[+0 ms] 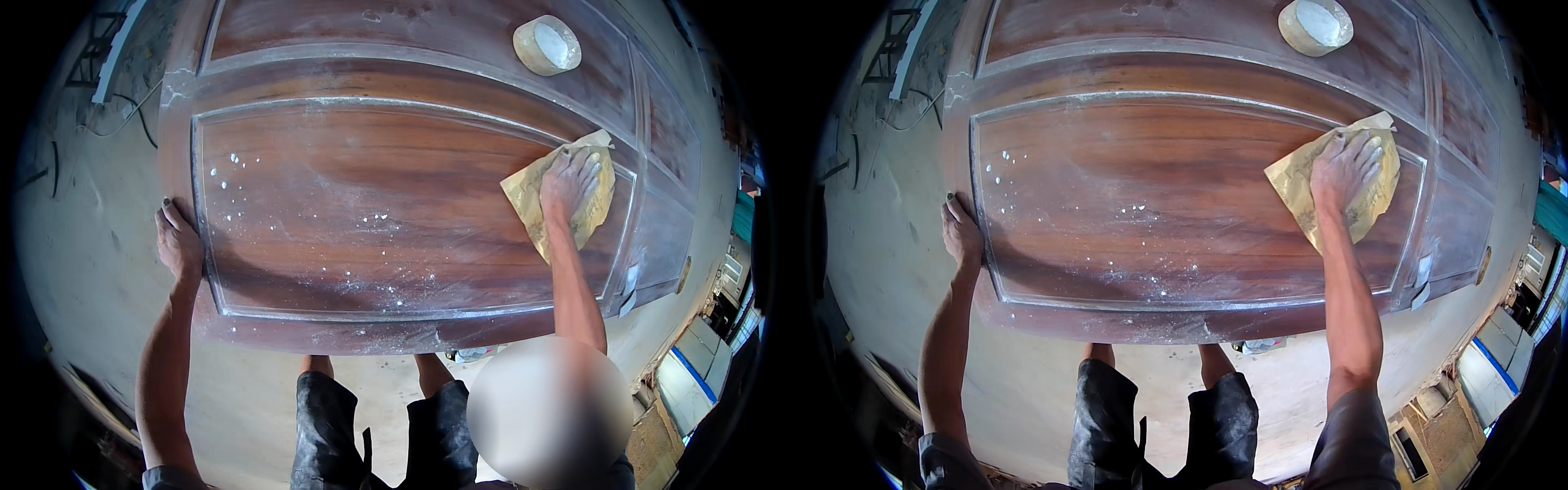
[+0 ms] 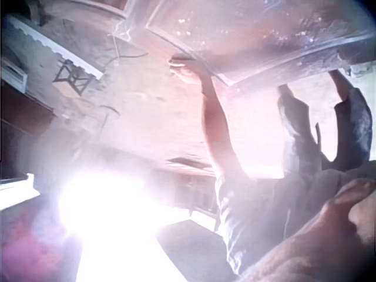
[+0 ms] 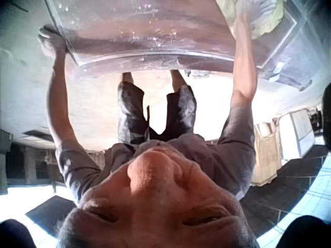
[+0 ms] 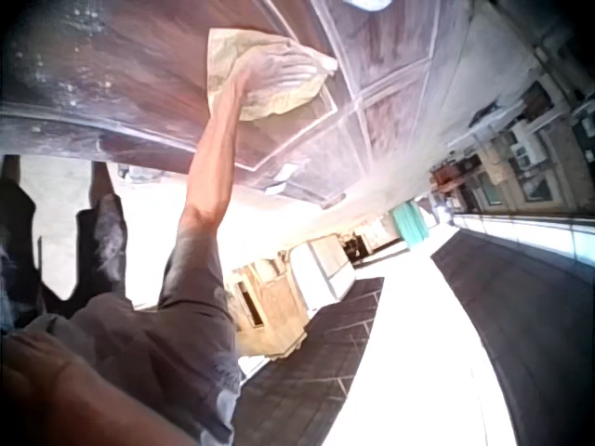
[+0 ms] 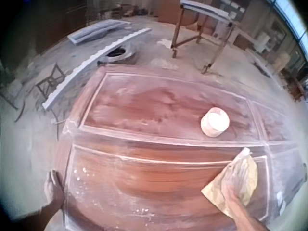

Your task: The person wipes a large wooden door with a yellow cloth and then a grey cloth, removing dust and residue. They also use a small white pad to scrub the surface and edges of the door.

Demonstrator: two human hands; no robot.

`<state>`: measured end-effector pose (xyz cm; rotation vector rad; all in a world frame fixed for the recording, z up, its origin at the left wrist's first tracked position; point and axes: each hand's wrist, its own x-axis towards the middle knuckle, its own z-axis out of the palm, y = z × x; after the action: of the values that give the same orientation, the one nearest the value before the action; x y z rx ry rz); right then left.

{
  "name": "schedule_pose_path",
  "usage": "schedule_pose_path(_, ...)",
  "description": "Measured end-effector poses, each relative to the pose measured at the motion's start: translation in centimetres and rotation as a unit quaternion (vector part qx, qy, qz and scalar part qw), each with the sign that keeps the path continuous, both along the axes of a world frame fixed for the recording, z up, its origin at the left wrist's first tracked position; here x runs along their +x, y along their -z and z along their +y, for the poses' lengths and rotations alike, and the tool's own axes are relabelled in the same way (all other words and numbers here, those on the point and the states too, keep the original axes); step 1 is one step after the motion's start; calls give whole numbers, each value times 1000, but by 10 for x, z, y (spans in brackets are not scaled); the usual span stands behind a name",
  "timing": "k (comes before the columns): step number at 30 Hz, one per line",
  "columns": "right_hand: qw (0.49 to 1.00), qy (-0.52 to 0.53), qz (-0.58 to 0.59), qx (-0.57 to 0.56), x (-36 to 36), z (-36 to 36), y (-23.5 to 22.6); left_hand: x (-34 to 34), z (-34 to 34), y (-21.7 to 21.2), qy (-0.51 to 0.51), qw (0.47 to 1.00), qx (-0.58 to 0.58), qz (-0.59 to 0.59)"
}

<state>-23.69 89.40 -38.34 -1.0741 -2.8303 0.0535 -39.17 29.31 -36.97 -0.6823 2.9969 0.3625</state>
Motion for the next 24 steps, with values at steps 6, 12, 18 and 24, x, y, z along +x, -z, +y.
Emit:
schedule_pose_path(6, 916, -367, 61, -152, -77, -249, -26, 1, -9, 2, 14, 1000, 14, -14)
schedule_pose_path(12, 995, -99, -5, -25, 48, 9, -19, 0, 3, -4, 6, 1000, -2, -13)
schedule_pose_path(18, 952, -284, 10, -115, -22, -261, -33, 2, -7, 8, 45, 999, -5, -3)
schedule_pose_path(24, 965, -110, -7, -237, 71, -47, -52, 1, -27, -3, 28, 1000, -11, -1)
